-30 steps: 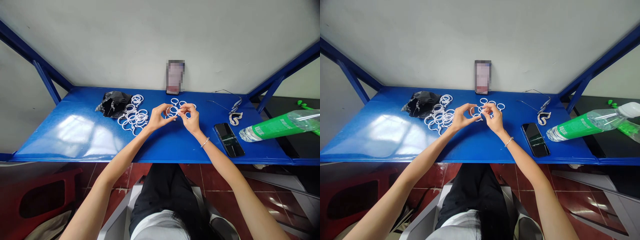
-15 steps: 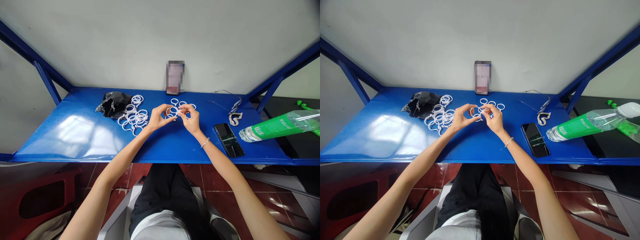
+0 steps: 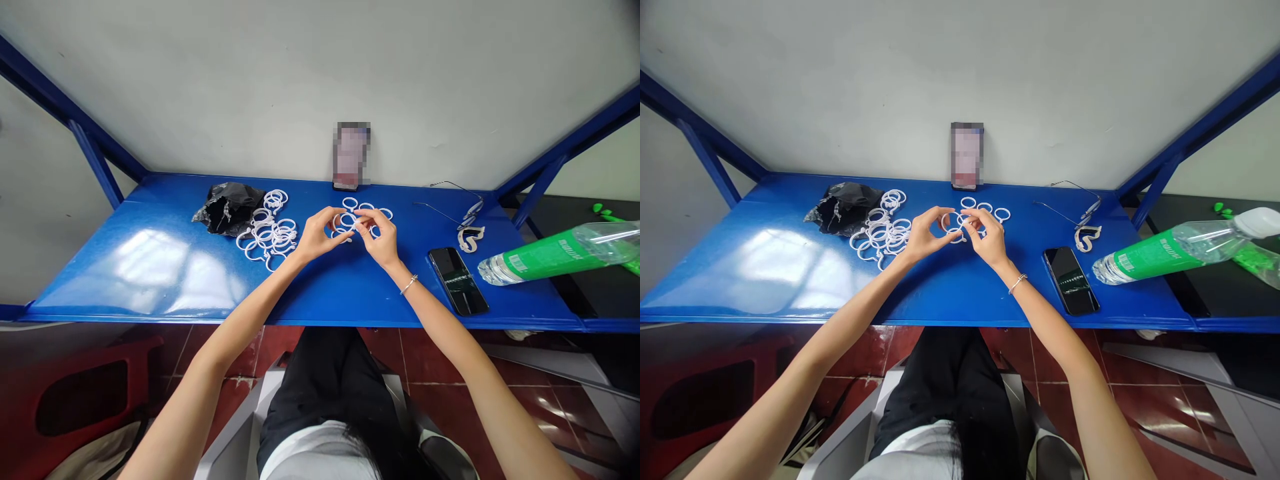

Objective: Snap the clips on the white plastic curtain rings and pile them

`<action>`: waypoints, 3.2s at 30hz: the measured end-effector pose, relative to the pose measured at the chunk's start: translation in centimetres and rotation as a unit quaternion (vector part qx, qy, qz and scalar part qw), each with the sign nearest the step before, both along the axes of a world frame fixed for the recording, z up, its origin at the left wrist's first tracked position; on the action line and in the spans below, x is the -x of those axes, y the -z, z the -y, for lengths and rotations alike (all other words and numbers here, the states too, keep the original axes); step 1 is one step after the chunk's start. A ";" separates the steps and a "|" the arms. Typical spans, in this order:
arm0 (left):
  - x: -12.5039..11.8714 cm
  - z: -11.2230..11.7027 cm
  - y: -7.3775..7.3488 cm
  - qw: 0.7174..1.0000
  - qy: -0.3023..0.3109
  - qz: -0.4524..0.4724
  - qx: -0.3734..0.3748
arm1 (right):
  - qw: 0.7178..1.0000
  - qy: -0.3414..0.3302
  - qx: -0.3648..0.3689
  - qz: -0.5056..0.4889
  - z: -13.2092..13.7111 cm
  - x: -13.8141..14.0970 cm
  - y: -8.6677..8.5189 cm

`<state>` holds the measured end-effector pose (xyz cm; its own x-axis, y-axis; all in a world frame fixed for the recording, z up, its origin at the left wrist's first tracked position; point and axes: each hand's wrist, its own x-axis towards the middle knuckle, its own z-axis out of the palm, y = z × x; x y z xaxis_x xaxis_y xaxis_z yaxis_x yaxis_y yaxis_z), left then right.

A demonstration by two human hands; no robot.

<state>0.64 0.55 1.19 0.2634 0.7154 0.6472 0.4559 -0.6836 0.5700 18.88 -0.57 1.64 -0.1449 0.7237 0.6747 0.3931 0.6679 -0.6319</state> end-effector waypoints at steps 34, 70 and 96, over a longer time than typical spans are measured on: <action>3.7 -3.3 3.2 0.907 -0.321 -0.237 0.135 | 0.938 0.018 0.148 0.312 -0.8 -2.2 -1.5; -0.7 -0.4 0.4 0.873 0.126 0.288 0.374 | 0.994 -0.021 0.061 0.087 -0.7 0.0 0.6; -1.0 0.3 0.3 0.971 0.072 0.113 0.198 | 0.990 -0.039 0.130 -0.040 -0.8 -0.2 -0.2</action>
